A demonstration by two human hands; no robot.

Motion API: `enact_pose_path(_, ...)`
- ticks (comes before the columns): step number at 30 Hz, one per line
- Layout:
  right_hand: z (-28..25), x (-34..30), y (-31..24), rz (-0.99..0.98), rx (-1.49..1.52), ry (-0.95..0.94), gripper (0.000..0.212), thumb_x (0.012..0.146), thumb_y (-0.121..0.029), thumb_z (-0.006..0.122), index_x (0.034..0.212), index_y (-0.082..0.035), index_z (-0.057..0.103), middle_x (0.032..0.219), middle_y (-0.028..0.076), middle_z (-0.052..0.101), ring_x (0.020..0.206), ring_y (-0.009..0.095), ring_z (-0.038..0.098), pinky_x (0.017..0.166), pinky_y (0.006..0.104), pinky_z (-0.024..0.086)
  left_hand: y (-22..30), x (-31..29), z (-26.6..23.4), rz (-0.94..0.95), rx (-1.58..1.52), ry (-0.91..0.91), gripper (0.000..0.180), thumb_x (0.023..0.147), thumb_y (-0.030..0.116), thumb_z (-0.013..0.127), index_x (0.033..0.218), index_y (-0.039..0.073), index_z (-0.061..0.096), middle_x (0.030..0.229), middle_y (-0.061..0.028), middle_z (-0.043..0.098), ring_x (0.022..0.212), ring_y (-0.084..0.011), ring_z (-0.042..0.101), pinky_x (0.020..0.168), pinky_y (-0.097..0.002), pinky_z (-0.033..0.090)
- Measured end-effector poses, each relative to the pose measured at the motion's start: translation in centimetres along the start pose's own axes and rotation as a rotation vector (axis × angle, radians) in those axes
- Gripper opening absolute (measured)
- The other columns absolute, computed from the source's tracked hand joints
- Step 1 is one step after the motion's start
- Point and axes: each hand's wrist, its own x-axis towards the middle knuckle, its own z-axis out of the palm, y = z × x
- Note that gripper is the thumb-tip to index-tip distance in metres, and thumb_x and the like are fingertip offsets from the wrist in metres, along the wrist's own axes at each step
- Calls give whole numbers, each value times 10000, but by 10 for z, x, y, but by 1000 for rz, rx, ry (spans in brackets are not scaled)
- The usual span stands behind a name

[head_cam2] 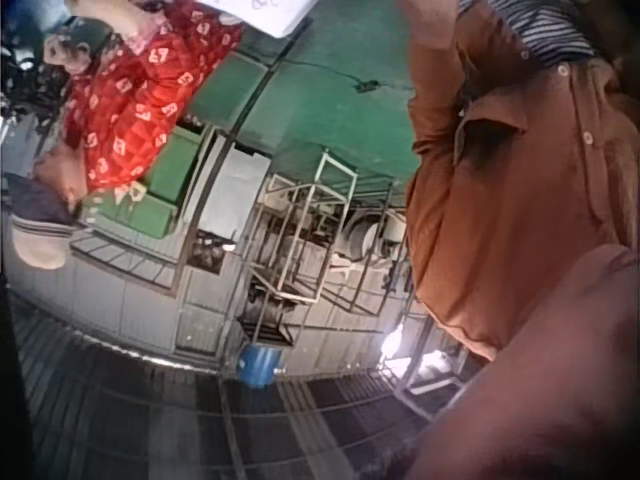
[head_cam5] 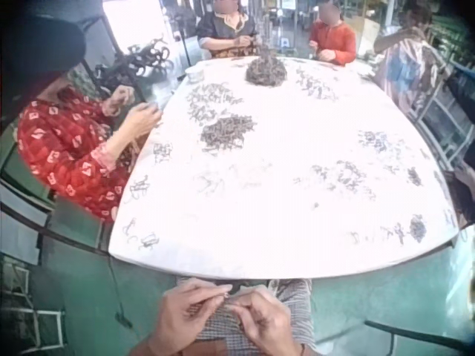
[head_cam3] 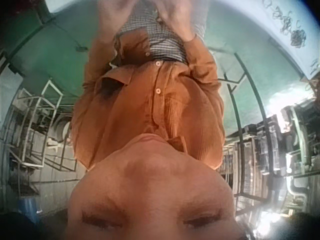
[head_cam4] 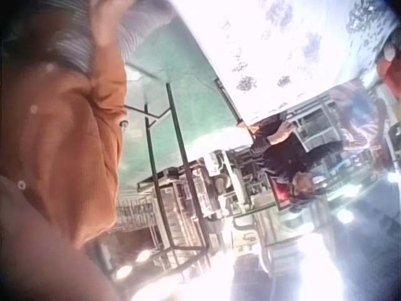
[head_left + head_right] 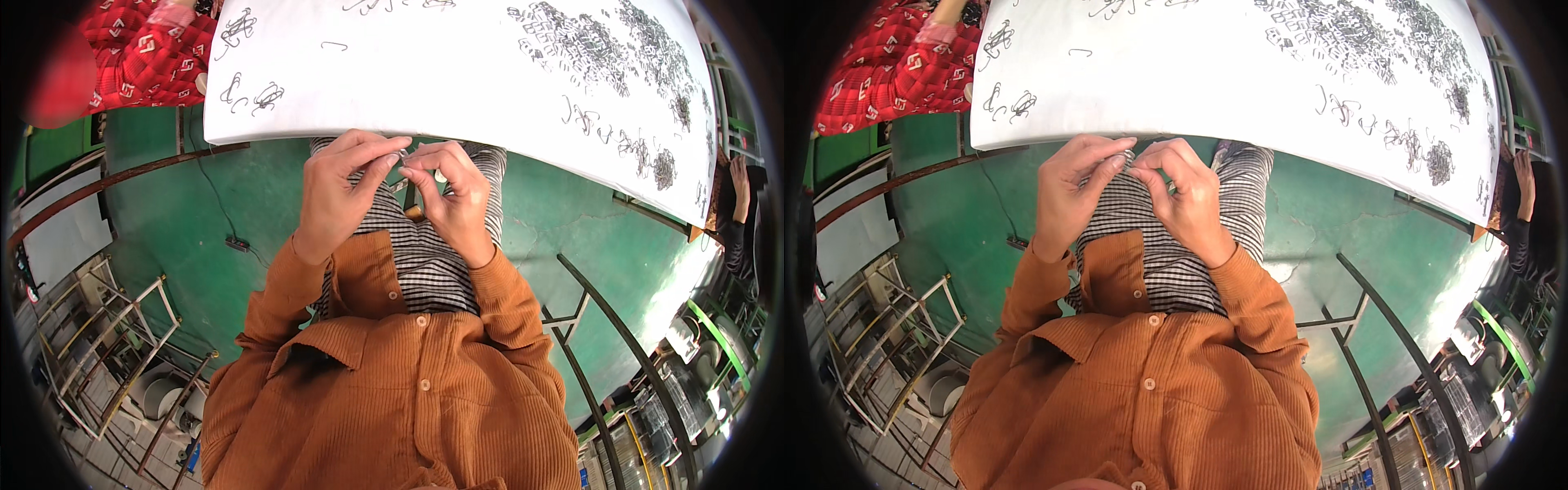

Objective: The person picks up metal clips from a table and sorts them by hand into specific areas on a paper sheet. They then hang some of the clips onto a vertical wire rack.

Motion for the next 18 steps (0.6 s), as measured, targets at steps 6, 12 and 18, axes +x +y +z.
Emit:
enact_pose_path(6,13,2,4,5,-38,2,110,766,31,703,836,-17,634,844,86,636,753,229,647,633,310,525,-5,-5,1,-38,-182,161,148,851,3,655,994,16,687,915,-73,703,764,-117,674,651,-243,558)
enact_pose_path(12,14,29,16,40,27,-23,94,802,-56,703,870,-23,648,857,106,641,774,248,648,690,325,523,-19,-9,-5,44,-174,224,106,842,-26,646,942,0,670,894,-83,700,772,-138,683,680,-256,575)
enact_pose_path(18,90,148,86,-76,-472,-149,132,823,-128,650,915,-34,646,882,161,642,809,330,631,744,409,511,-14,-10,-4,13,-122,150,114,855,-54,633,962,-42,670,931,-102,690,875,-132,657,768,-264,560)
